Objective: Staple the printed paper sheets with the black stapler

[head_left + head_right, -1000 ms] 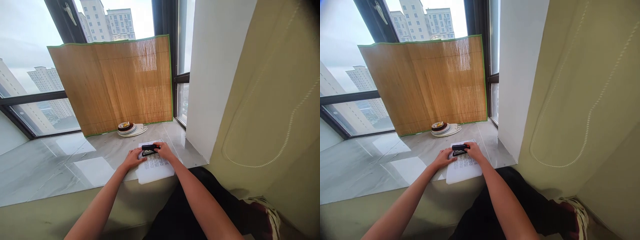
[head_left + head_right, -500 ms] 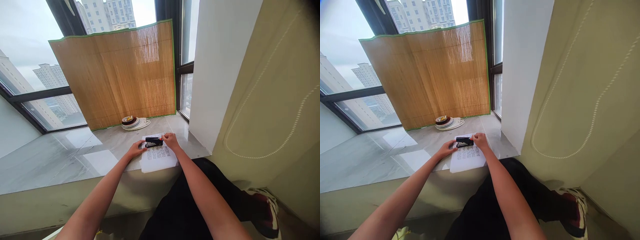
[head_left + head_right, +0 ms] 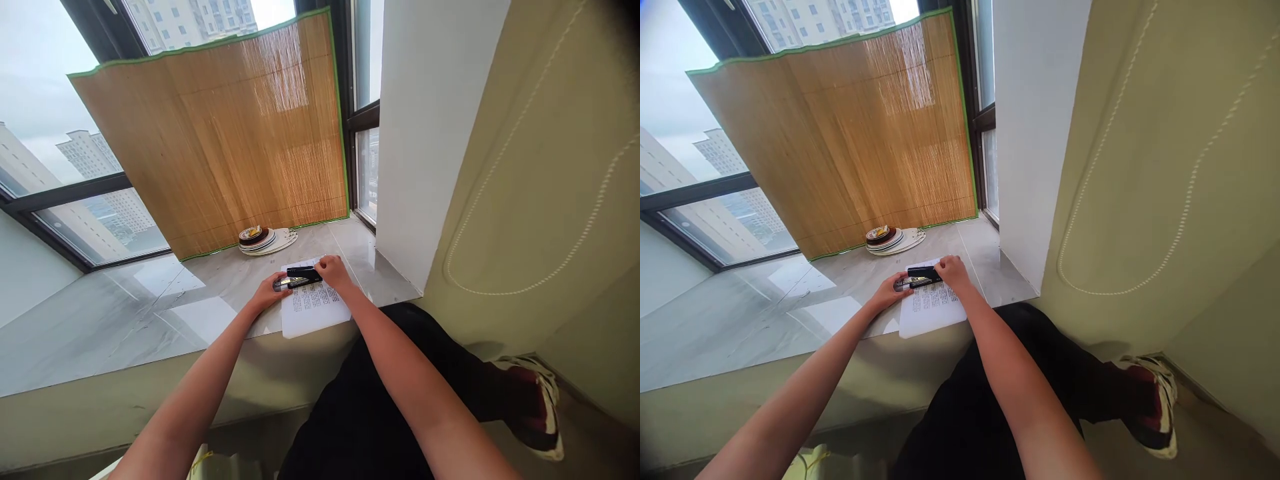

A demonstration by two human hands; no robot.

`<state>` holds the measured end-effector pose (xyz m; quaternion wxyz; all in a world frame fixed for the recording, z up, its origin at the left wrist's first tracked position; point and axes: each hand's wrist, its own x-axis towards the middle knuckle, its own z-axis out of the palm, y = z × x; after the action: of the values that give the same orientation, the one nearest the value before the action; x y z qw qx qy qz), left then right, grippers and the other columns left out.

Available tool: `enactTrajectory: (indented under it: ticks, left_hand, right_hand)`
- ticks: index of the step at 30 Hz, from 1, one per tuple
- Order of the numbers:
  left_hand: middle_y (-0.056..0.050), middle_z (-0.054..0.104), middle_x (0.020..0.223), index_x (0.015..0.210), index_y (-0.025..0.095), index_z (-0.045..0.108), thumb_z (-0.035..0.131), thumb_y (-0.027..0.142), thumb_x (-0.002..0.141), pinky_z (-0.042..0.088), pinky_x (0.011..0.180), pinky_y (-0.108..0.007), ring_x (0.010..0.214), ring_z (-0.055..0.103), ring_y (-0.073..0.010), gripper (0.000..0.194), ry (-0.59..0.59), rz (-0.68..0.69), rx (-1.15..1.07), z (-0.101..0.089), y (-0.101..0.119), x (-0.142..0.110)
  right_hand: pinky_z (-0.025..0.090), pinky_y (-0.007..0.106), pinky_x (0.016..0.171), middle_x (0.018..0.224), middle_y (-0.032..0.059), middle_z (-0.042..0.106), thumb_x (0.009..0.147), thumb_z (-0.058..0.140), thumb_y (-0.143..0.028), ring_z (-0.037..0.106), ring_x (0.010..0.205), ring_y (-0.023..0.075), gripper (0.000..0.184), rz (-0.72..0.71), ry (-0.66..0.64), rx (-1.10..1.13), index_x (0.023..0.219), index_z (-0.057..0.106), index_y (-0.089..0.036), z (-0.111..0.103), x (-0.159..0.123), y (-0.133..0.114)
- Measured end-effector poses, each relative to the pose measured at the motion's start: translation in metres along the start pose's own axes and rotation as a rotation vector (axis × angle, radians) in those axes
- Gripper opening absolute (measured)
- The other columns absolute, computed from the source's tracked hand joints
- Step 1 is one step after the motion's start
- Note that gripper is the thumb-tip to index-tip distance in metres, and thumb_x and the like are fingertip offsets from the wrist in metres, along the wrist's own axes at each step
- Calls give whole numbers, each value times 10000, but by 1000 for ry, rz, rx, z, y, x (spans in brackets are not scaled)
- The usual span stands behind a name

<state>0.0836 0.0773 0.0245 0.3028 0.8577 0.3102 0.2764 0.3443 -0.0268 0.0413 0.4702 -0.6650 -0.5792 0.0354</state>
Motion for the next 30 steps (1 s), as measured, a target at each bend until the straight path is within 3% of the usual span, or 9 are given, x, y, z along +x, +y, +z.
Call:
enactTrajectory:
  ticks: [4,7,10,12,14,17,19,24,30]
  left_hand:
    - [-135,753,1312,1292,192,723,961,430,664,467,1188,-501,1272,683,-349,713,25,-41,-91,0,7,-2]
    - [-103,736,1353,1229,220,751,961,316,695,410,1254,-445,1415,599,-319,582,217,-196,-463,-2,17,-2]
    - [-105,682,1442,1188,226,729,688,348,996,434,1240,-379,1484,541,-243,231,549,-392,-919,-4,26,-1]
    - [-157,666,1437,1205,200,698,400,365,1121,506,1180,-390,1410,609,-228,351,628,-477,-1042,-3,30,-2]
    - [-220,683,1359,1236,152,675,244,333,1138,587,1079,-414,1264,701,-241,478,607,-532,-1104,0,34,-5]
    - [-251,716,1227,1316,73,635,242,330,1135,663,910,-401,1048,769,-251,504,530,-582,-1359,7,43,-7]
    - [-239,734,1146,1358,29,605,263,336,1137,679,831,-376,939,779,-241,510,495,-599,-1548,9,48,-7]
    - [-189,759,1043,1338,40,621,294,226,1112,686,784,-355,895,792,-230,439,508,-617,-1573,8,53,-3]
    - [-166,765,1167,1170,132,696,345,168,1072,627,1045,-345,1156,759,-210,366,502,-618,-1316,9,46,-1]
  right_hand:
    - [461,300,941,1072,79,751,966,703,-341,633,1075,223,165,-126,-43,27,1006,770,-195,1,-4,-7]
    - [491,332,961,1196,97,765,865,857,-337,659,1152,262,428,-187,-218,-10,1253,735,-203,5,-7,-10]
    - [503,333,900,1118,83,786,865,846,-219,694,1059,261,325,-167,-282,-53,1177,757,-206,8,-10,-14]
    - [504,339,898,1130,85,781,893,810,-170,680,1075,260,290,-241,-221,-63,1175,749,-204,9,-13,-18]
    - [502,357,931,1144,91,772,944,740,-129,655,1096,256,254,-442,-125,-104,1186,734,-205,9,-18,-23]
    - [493,388,978,1109,90,760,1027,590,-85,632,1055,240,213,-790,18,-208,1138,725,-207,9,-25,-30]
    - [497,392,990,1085,84,751,1059,531,-81,627,1028,228,228,-917,78,-268,1102,718,-203,8,-27,-33]
    - [527,412,1025,1085,83,733,1074,523,-91,637,1045,224,219,-989,120,-291,1092,707,-208,4,-27,-36]
    - [563,430,1026,1097,86,730,1085,481,-86,654,1033,225,272,-1021,104,-232,1131,709,-227,-1,-29,-40]
